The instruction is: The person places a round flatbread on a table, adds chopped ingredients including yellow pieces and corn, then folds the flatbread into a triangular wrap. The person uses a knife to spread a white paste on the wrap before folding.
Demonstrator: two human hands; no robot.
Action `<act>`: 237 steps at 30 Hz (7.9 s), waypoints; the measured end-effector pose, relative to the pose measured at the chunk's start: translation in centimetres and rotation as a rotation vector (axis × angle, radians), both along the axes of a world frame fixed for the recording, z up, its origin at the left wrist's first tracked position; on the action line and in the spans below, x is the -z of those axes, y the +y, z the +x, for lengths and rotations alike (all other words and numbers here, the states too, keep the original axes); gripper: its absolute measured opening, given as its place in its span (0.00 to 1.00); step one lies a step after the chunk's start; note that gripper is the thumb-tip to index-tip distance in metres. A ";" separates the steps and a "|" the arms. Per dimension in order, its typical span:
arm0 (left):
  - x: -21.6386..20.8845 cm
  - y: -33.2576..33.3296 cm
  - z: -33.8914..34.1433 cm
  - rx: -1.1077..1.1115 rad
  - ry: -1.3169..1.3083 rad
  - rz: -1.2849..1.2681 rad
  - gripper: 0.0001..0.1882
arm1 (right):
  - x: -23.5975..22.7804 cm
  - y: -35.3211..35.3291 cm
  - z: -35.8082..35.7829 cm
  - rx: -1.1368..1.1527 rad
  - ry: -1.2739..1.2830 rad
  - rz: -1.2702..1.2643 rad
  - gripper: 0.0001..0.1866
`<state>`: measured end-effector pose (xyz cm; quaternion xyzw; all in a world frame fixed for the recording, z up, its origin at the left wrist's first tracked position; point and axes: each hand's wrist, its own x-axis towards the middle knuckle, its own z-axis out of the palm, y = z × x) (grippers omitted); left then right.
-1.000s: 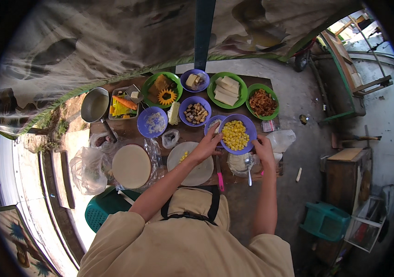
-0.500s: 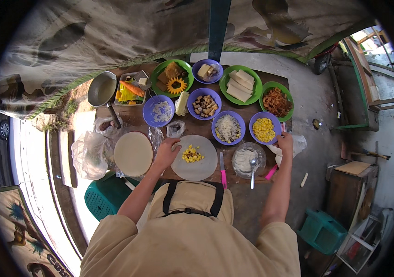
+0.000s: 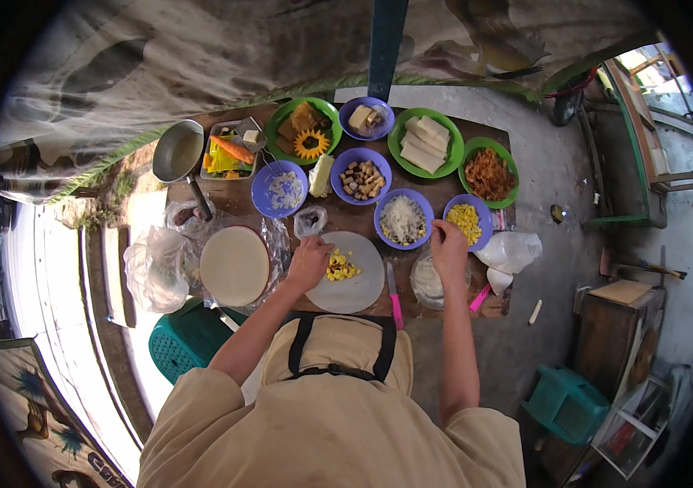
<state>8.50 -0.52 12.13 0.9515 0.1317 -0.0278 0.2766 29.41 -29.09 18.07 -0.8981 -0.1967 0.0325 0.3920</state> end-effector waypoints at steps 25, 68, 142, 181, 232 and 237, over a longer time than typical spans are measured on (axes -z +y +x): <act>0.7 2.7 -1.4 0.338 -0.024 0.109 0.16 | 6.5 13.3 -11.7 -0.361 0.151 -0.381 0.08; -1.8 1.6 -4.1 -0.424 -0.102 -0.361 0.11 | 2.8 6.9 -9.3 -0.135 0.306 -0.006 0.07; -0.6 -2.5 -4.1 -0.154 -0.119 -0.147 0.12 | 5.3 11.9 -13.4 -0.443 0.071 -0.241 0.07; 1.8 1.5 -2.7 -0.316 -0.055 -0.125 0.23 | 5.1 11.3 -12.9 -0.384 0.224 -0.246 0.09; 1.0 -1.5 -4.9 0.276 -0.182 0.134 0.09 | 5.3 9.9 -13.8 -0.540 -0.233 -0.223 0.07; 0.7 -1.2 -4.8 0.278 -0.177 0.110 0.10 | 5.7 10.3 -14.1 -0.546 -0.247 -0.240 0.09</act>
